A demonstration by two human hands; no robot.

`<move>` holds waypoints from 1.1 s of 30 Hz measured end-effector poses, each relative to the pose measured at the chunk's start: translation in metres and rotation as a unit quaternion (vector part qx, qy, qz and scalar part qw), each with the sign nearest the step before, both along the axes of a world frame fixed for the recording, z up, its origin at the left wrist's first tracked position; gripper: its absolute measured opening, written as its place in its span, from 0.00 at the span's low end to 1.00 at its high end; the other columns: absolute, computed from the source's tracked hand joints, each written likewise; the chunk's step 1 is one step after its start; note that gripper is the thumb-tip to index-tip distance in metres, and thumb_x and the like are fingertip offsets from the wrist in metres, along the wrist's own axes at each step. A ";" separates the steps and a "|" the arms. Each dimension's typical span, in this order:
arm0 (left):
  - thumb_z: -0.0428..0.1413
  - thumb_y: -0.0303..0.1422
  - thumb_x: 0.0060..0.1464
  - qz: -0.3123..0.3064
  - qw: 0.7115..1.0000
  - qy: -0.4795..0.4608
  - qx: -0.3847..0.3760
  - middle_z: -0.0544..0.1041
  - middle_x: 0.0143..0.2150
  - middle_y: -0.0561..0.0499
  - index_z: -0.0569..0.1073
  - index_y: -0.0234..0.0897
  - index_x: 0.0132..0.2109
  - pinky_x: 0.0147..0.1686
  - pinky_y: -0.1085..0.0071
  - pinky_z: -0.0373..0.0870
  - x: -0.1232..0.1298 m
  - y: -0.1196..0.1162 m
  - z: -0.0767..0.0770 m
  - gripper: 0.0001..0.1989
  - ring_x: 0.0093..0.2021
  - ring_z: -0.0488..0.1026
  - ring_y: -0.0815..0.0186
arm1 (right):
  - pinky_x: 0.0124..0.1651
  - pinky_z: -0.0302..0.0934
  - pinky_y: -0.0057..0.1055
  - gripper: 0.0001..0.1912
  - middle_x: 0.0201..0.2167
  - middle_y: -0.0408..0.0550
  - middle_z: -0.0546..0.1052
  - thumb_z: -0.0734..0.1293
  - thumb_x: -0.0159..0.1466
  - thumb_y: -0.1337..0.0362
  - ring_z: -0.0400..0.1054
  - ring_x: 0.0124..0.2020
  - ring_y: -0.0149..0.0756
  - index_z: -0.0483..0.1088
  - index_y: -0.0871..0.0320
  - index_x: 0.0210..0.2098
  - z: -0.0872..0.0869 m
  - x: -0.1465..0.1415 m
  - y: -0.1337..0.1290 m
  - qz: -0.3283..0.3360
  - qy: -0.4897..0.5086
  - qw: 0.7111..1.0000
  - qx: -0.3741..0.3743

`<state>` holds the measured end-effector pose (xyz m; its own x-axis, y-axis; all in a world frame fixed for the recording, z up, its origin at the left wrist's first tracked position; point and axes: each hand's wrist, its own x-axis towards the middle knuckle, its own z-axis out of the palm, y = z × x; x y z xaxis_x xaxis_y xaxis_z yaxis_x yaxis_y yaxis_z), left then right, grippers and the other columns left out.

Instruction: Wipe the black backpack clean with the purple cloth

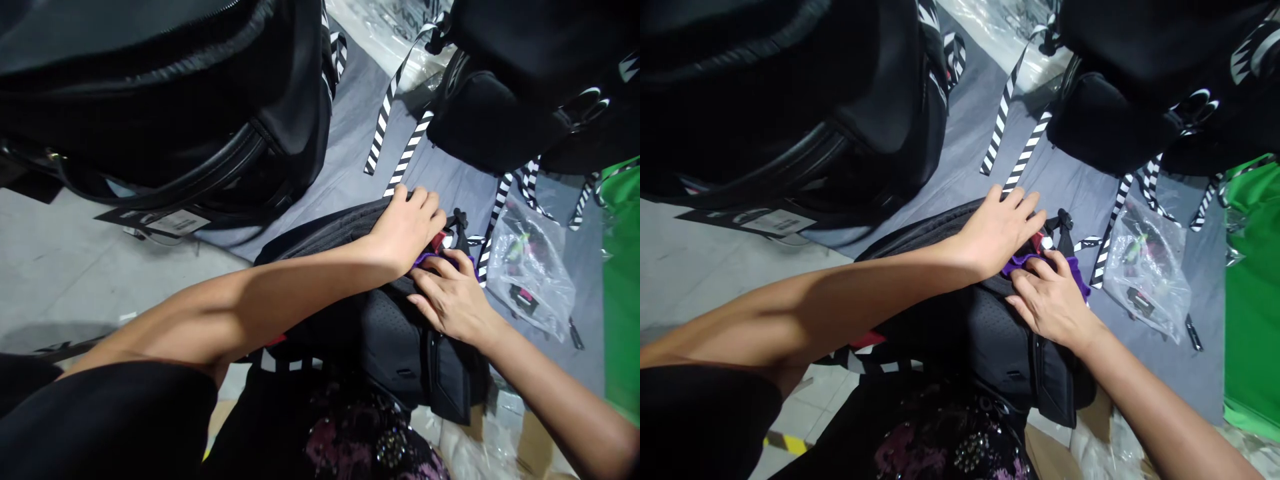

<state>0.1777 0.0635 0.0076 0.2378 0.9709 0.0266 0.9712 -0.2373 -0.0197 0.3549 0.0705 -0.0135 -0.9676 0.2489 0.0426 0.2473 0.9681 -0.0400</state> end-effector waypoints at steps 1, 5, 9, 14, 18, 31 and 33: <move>0.47 0.29 0.60 0.000 1.000 0.005 0.002 0.61 0.64 0.43 0.63 0.39 0.62 0.57 0.55 0.58 0.000 0.000 0.000 0.22 0.61 0.59 0.53 | 0.60 0.45 0.50 0.14 0.38 0.49 0.78 0.57 0.70 0.59 0.64 0.47 0.44 0.67 0.62 0.47 -0.001 0.000 0.000 -0.006 0.006 1.000 -0.003; 0.46 0.30 0.61 -0.006 1.000 0.015 0.012 0.62 0.63 0.42 0.62 0.38 0.62 0.56 0.55 0.58 0.000 0.000 -0.002 0.22 0.60 0.59 0.53 | 0.59 0.46 0.50 0.16 0.42 0.52 0.77 0.58 0.70 0.59 0.63 0.49 0.46 0.67 0.63 0.50 -0.004 0.001 -0.004 -0.022 0.020 0.999 0.012; 0.46 0.29 0.61 -0.004 1.000 0.014 0.021 0.62 0.63 0.42 0.62 0.37 0.61 0.56 0.55 0.59 -0.001 0.000 -0.004 0.22 0.60 0.60 0.53 | 0.58 0.48 0.48 0.14 0.35 0.53 0.78 0.59 0.69 0.59 0.65 0.42 0.42 0.70 0.64 0.43 -0.008 0.001 -0.009 -0.040 0.037 0.998 0.026; 0.47 0.29 0.59 -0.008 0.999 0.009 0.046 0.62 0.63 0.41 0.63 0.37 0.61 0.54 0.55 0.60 0.001 -0.007 -0.001 0.22 0.59 0.59 0.52 | 0.58 0.48 0.49 0.12 0.34 0.50 0.78 0.60 0.68 0.61 0.65 0.45 0.44 0.69 0.62 0.44 -0.006 0.002 -0.020 -0.072 0.045 0.996 0.025; 0.44 0.26 0.60 0.034 0.998 0.011 0.055 0.60 0.64 0.41 0.58 0.39 0.65 0.54 0.54 0.59 -0.006 -0.045 0.018 0.26 0.61 0.57 0.52 | 0.60 0.48 0.48 0.11 0.34 0.49 0.78 0.60 0.68 0.62 0.66 0.44 0.43 0.69 0.60 0.46 0.004 -0.002 -0.044 -0.045 0.062 0.997 0.030; 0.59 0.26 0.48 0.190 0.979 0.045 -0.058 0.34 0.72 0.39 0.27 0.56 0.68 0.40 0.64 0.71 -0.074 -0.131 0.051 0.56 0.52 0.68 0.52 | 0.61 0.48 0.45 0.10 0.26 0.50 0.74 0.59 0.67 0.63 0.65 0.38 0.42 0.70 0.60 0.34 0.017 -0.057 -0.097 0.013 0.096 0.990 0.101; 0.59 0.26 0.49 0.181 0.981 0.056 -0.046 0.39 0.72 0.38 0.28 0.56 0.68 0.41 0.65 0.71 -0.072 -0.119 0.042 0.54 0.51 0.69 0.53 | 0.61 0.48 0.45 0.10 0.25 0.49 0.75 0.60 0.67 0.63 0.64 0.38 0.43 0.69 0.60 0.34 0.011 -0.057 -0.091 0.004 0.099 0.990 0.103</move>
